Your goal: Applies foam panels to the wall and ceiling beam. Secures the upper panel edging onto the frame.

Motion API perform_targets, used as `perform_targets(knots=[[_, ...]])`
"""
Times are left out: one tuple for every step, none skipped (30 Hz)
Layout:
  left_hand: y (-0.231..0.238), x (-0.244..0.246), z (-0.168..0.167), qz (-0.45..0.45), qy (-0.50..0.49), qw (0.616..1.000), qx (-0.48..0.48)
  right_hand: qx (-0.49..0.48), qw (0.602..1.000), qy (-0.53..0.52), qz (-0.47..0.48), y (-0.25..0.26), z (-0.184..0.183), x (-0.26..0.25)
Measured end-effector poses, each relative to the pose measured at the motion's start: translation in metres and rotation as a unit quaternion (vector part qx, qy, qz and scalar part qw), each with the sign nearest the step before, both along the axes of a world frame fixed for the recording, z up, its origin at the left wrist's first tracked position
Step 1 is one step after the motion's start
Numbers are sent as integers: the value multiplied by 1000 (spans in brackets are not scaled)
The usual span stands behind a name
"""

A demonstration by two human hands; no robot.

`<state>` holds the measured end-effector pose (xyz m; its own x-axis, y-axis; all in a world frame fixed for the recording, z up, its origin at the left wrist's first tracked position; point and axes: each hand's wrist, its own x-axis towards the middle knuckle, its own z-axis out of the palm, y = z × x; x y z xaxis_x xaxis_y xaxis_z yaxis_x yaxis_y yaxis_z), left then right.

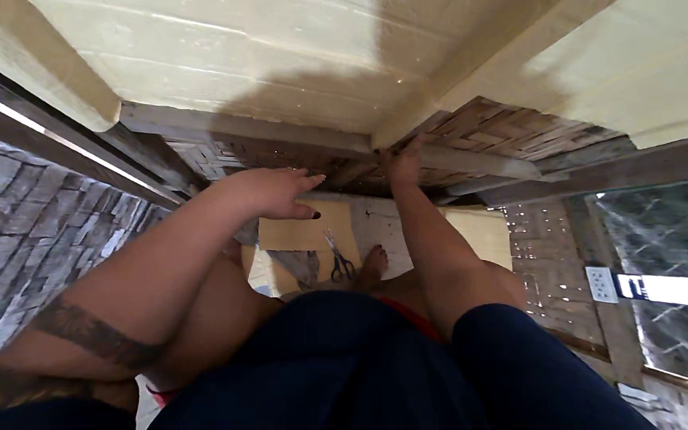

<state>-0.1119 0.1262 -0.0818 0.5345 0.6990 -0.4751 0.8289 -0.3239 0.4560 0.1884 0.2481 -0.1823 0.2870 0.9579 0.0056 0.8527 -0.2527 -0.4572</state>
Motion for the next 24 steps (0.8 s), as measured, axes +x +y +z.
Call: perform_targets(knots=[[0,0,0,-2,-1,1000,0,-6,1000,-9,7,0,-1,2],[0,1,0,-4,-2,1000,0,-17,1000,-20,14,0,0,4],[-1,2,0,-6,-1,1000,-1,-28,999,-29,24,-1,1,7],[-1,2,1,-6,1,1000,-3,-36,998,-34,35,-1,1,10],[-1,3,2,-7,2,1000,-4,-40,998,-30,46,0,1,14],[-1,4,2,-8,3,1000,-4,-40,997,-20,58,0,3,17],[0,4,1,-8,4,1000,-5,-35,997,-9,66,0,3,18],[0,5,0,-6,3,1000,-5,-25,997,-1,69,-1,3,19],[1,5,-1,-6,3,1000,-5,-15,998,2,67,-1,2,18],[1,5,-1,-6,3,1000,-5,-6,998,1,61,-1,2,16],[1,5,0,-4,3,1000,-5,2,999,-1,52,-1,2,13],[1,6,1,-3,3,1000,-6,3,999,-2,38,-1,3,10],[0,6,1,-2,2,1000,-8,1,1000,-4,28,-1,4,7],[0,6,1,-2,1,1000,-8,1,1000,-8,23,0,4,5],[0,6,0,-3,1,1000,-7,1,1000,-12,25,0,3,5],[0,6,-2,-4,3,1000,-7,-3,999,-21,31,0,2,7],[0,5,-3,-6,6,1000,-6,-15,999,-32,36,2,2,10],[1,6,-2,-6,6,1000,-7,-31,998,-44,43,2,2,14],[2,6,-2,-7,7,1000,-6,-42,996,-51,54,3,2,18],[2,6,-2,-6,6,1000,-4,-48,995,-54,66,2,2,22],[3,6,-2,-6,6,1000,-3,-49,995,-45,77,1,4,23],[4,6,-2,-8,7,1000,-2,-43,995,-35,88,-1,6,24],[3,7,-2,-9,7,1000,-3,-34,994,-29,97,-3,7,25],[3,8,-1,-8,9,1000,-6,-29,995,-30,92,-3,10,23]])
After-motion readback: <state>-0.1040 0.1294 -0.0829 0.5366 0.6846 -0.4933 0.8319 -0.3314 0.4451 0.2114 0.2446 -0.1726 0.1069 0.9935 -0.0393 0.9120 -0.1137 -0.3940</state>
